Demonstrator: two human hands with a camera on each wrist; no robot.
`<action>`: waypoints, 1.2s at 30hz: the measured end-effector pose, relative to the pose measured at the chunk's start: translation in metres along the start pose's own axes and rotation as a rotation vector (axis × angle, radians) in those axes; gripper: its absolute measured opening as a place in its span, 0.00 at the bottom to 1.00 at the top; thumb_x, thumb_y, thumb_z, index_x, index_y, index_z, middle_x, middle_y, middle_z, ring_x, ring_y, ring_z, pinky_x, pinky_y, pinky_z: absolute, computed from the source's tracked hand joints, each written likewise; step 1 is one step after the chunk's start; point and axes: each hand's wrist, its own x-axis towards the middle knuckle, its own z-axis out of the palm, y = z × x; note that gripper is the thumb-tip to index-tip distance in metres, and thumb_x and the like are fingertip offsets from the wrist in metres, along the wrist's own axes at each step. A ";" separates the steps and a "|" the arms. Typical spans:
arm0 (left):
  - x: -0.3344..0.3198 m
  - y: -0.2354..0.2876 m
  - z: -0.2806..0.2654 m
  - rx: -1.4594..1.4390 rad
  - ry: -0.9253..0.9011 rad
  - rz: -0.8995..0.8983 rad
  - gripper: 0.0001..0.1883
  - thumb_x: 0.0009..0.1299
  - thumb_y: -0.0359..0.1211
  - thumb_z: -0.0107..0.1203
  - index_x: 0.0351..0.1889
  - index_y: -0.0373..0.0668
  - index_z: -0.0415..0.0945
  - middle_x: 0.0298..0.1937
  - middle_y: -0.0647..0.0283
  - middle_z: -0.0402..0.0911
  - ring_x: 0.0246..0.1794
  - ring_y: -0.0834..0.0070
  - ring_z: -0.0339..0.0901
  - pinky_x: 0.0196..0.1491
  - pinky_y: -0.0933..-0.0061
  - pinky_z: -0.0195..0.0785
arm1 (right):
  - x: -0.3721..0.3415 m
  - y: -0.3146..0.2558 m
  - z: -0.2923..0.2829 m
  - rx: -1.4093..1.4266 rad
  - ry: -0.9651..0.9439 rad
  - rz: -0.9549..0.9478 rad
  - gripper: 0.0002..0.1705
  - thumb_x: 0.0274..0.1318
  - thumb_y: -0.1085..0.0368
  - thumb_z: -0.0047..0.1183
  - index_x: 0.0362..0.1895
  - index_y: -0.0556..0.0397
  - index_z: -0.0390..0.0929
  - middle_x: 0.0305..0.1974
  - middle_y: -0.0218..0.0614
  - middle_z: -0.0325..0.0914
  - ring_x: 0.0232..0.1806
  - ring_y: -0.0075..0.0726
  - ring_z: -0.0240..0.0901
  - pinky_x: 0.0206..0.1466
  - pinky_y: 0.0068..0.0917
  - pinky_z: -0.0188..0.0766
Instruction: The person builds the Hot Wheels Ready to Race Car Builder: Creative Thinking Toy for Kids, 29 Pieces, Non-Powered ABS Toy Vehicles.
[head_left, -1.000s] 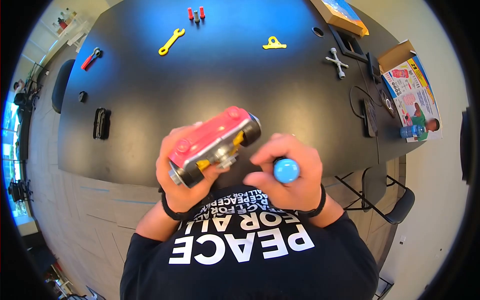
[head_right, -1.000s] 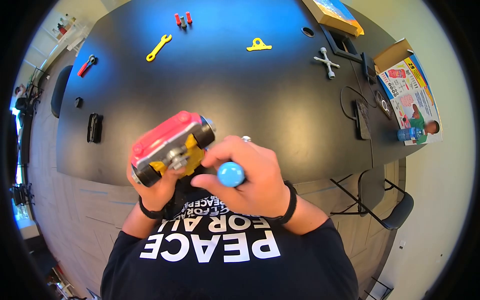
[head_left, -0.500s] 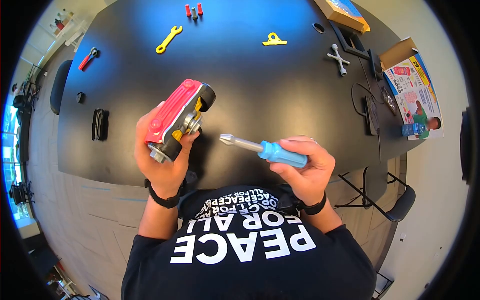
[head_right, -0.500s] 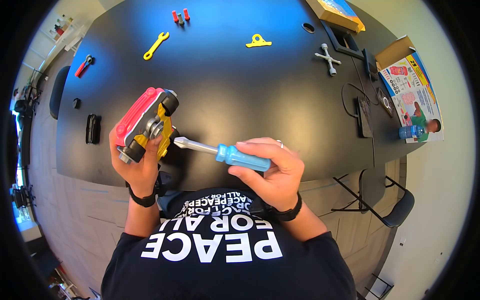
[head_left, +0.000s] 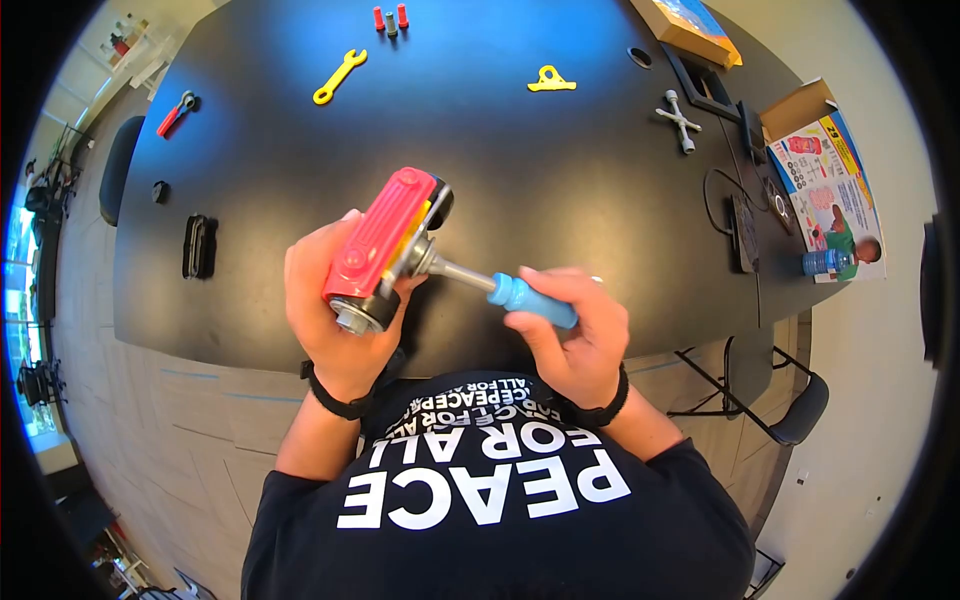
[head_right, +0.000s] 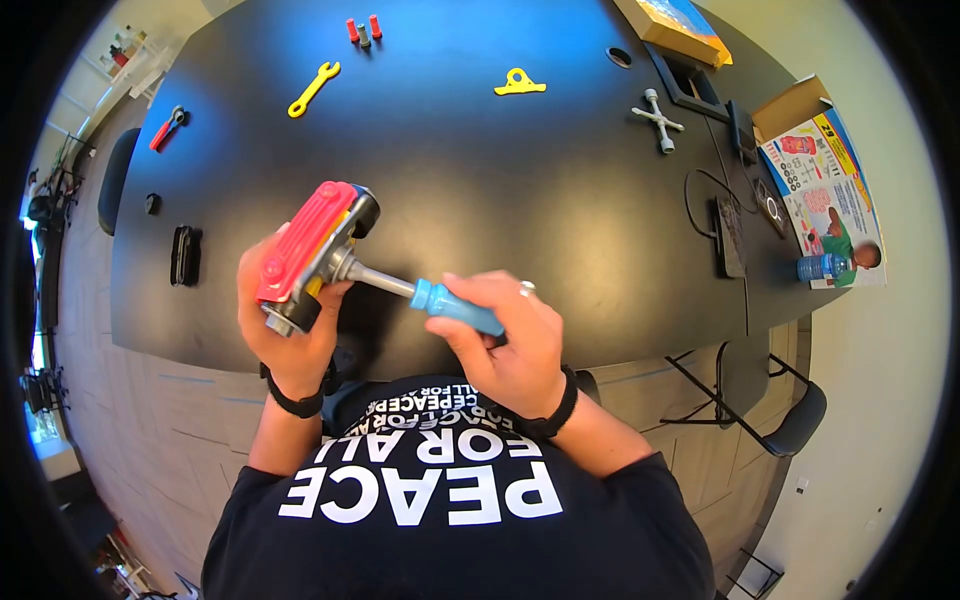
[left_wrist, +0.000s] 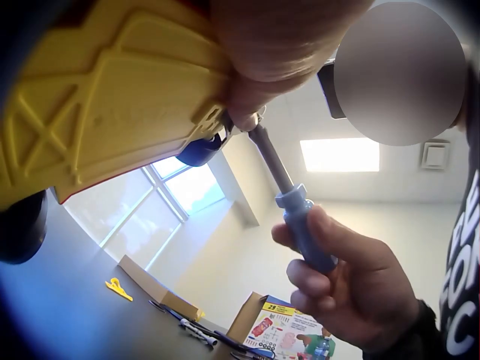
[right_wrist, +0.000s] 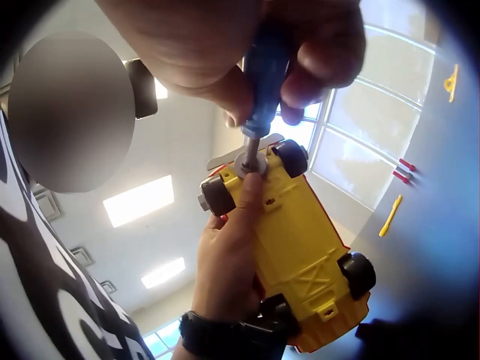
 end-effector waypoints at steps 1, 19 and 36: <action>-0.001 0.001 0.000 -0.003 -0.004 0.001 0.36 0.59 0.29 0.82 0.66 0.37 0.80 0.56 0.54 0.87 0.52 0.57 0.83 0.57 0.59 0.74 | -0.001 -0.002 -0.001 0.035 -0.092 0.169 0.11 0.64 0.74 0.73 0.47 0.58 0.85 0.46 0.44 0.88 0.37 0.38 0.85 0.44 0.30 0.81; -0.012 -0.004 0.007 0.198 -0.078 0.105 0.33 0.60 0.27 0.77 0.66 0.39 0.82 0.57 0.52 0.86 0.54 0.56 0.82 0.57 0.59 0.75 | -0.001 0.002 0.004 0.474 -0.263 0.728 0.15 0.83 0.57 0.56 0.49 0.57 0.83 0.38 0.27 0.81 0.38 0.17 0.76 0.42 0.21 0.72; -0.015 -0.004 0.007 0.164 -0.087 0.122 0.32 0.60 0.29 0.78 0.65 0.40 0.82 0.58 0.52 0.88 0.56 0.53 0.83 0.58 0.56 0.75 | -0.003 0.008 0.009 0.594 -0.304 0.636 0.14 0.81 0.58 0.60 0.53 0.57 0.83 0.32 0.27 0.83 0.27 0.13 0.71 0.26 0.17 0.64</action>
